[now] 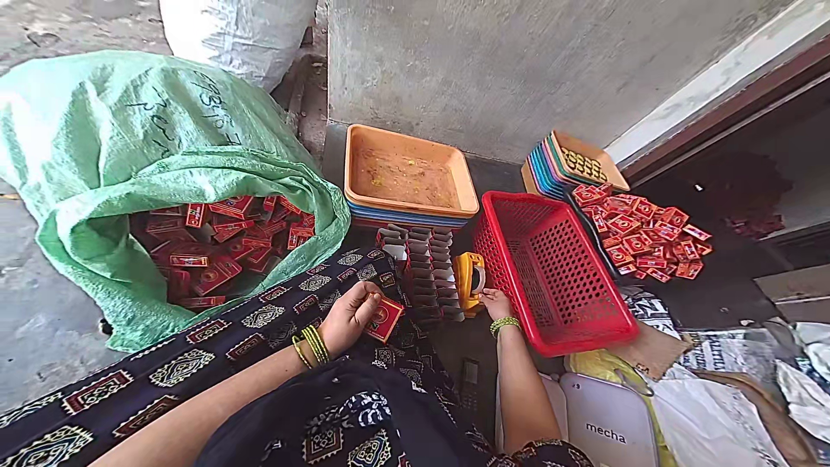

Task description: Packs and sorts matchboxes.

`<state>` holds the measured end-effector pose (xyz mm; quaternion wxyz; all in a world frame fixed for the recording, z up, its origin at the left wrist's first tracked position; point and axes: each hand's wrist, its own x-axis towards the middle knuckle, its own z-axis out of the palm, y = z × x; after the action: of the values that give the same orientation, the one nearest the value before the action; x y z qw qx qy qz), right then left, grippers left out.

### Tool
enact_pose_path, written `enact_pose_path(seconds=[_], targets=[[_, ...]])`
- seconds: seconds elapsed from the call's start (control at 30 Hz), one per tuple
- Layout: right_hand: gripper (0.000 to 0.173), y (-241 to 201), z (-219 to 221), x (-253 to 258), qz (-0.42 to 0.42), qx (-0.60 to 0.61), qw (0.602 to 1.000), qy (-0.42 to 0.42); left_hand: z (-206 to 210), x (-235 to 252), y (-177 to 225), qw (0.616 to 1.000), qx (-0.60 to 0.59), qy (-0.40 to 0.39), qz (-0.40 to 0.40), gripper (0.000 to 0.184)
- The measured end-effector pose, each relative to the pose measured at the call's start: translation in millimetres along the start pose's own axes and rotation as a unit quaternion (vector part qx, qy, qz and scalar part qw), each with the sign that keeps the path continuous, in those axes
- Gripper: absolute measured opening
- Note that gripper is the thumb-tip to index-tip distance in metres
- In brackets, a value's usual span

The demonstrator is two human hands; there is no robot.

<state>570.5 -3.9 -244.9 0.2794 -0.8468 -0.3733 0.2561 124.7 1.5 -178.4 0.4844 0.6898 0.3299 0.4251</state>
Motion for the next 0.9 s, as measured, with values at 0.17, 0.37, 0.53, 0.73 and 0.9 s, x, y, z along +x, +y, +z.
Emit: enact_pose_path(seconds=[0.17, 0.37, 0.53, 0.73, 0.9], targets=[[0.038, -12.8, -8.7, -28.5, 0.101, 0.130, 0.986, 0.024, -1.3, -0.1, 2.3, 1.000, 0.004, -0.001, 0.000, 0.027], [0.025, 3.8, -4.6, -50.7, 0.136, 0.146, 0.980, 0.002, 1.3, -0.1, -0.3, 1.000, -0.006, -0.003, -0.004, 0.026], [0.024, 12.6, 8.0, -42.0, 0.082, 0.009, 0.995, 0.062, 0.5, -0.2, 0.1, 1.000, -0.007, -0.008, 0.000, 0.026], [0.024, -11.5, 12.7, -52.1, 0.053, -0.160, 0.985, 0.048, -0.1, 1.3, -1.0, 1.000, 0.006, 0.001, 0.006, 0.027], [0.024, -108.3, 38.9, -131.9, -0.105, 0.319, 0.936, -0.108, 0.4, 1.8, -0.8, 0.999, 0.006, -0.013, -0.032, 0.028]])
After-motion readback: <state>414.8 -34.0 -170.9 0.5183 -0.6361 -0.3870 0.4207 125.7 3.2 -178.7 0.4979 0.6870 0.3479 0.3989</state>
